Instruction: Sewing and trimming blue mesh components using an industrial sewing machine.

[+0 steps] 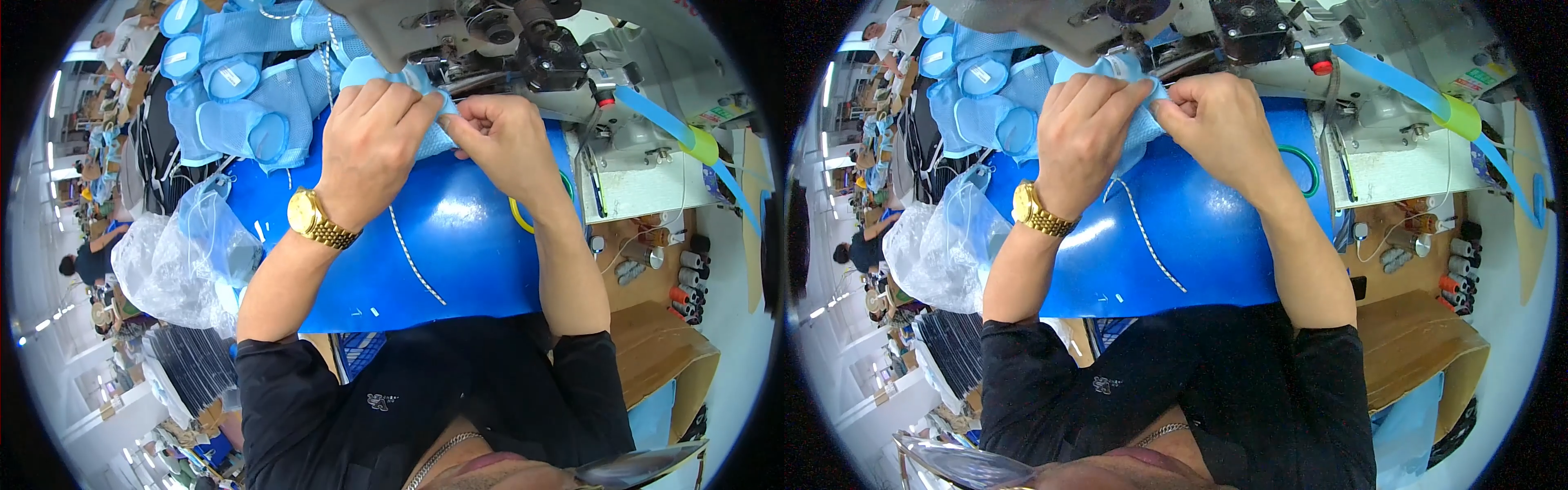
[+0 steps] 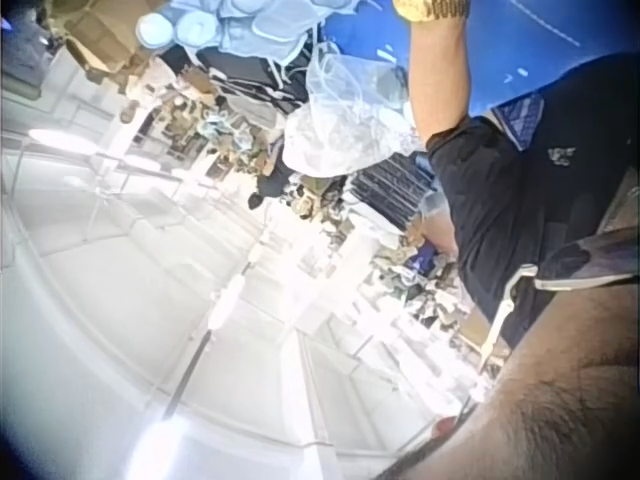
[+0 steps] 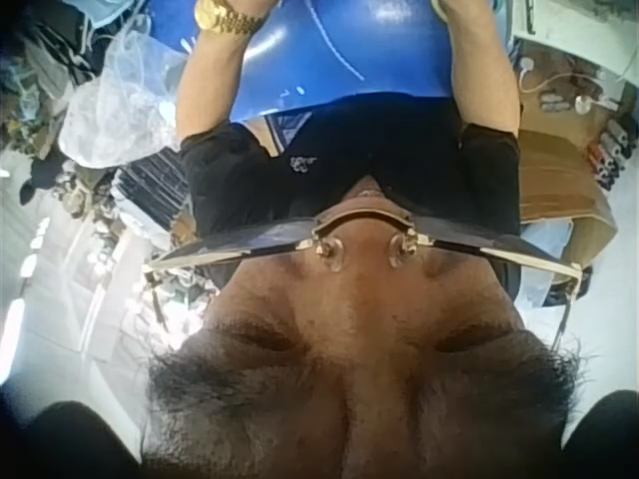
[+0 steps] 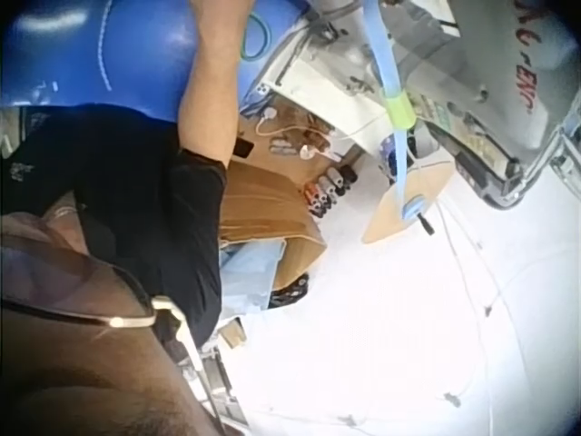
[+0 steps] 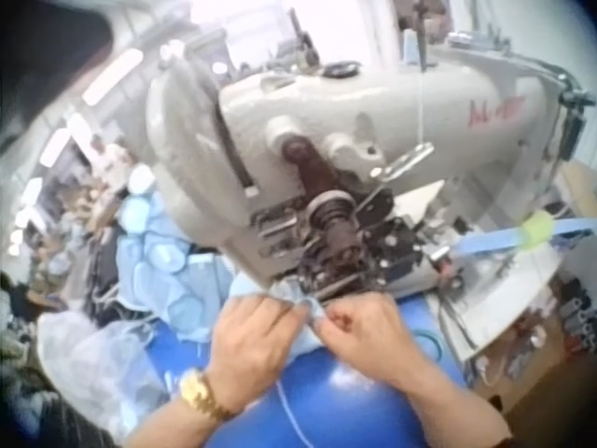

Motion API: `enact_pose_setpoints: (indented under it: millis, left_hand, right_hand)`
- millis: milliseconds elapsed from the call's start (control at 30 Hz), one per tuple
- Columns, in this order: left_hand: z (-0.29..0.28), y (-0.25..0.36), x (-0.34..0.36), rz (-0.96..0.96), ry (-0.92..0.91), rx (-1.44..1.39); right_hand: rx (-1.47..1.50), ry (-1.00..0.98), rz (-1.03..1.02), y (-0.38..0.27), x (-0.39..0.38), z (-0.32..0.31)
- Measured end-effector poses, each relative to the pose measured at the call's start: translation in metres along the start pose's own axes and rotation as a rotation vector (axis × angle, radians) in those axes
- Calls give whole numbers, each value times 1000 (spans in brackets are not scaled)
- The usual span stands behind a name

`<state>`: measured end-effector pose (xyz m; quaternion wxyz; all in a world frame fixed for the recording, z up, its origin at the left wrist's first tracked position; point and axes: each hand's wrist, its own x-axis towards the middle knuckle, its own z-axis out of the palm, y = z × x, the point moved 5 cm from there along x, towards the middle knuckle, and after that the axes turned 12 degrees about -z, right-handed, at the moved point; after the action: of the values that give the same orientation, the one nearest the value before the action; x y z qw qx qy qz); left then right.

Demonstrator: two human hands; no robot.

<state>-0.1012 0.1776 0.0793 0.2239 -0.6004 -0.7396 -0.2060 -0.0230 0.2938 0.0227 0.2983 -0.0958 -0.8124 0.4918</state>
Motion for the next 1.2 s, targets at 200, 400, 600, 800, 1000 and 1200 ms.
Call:
enact_pose_setpoints:
  millis: [200, 400, 600, 800, 1000, 1200]
  left_hand:
    - [-2, 3, 4, 52, 49, 78]
    - [-6, -3, -1, 165, 28, 84]
    - [-1, 1, 3, 149, 26, 110]
    - [-1, 9, 7, 81, -19, 155]
    - [-10, 3, 8, 43, 54, 226]
    - [-22, -3, 15, -11, -104, 98]
  right_hand:
    - [-38, -10, 39, -1, 5, -3]
    - [6, 12, 23, -2, 3, -2]
    - [-23, 24, 34, -1, 5, -3]
    - [-103, 82, -18, -5, 5, -6]
    - [-157, 230, -151, -18, -8, -9]
    - [-354, 40, -311, -43, -11, 8]
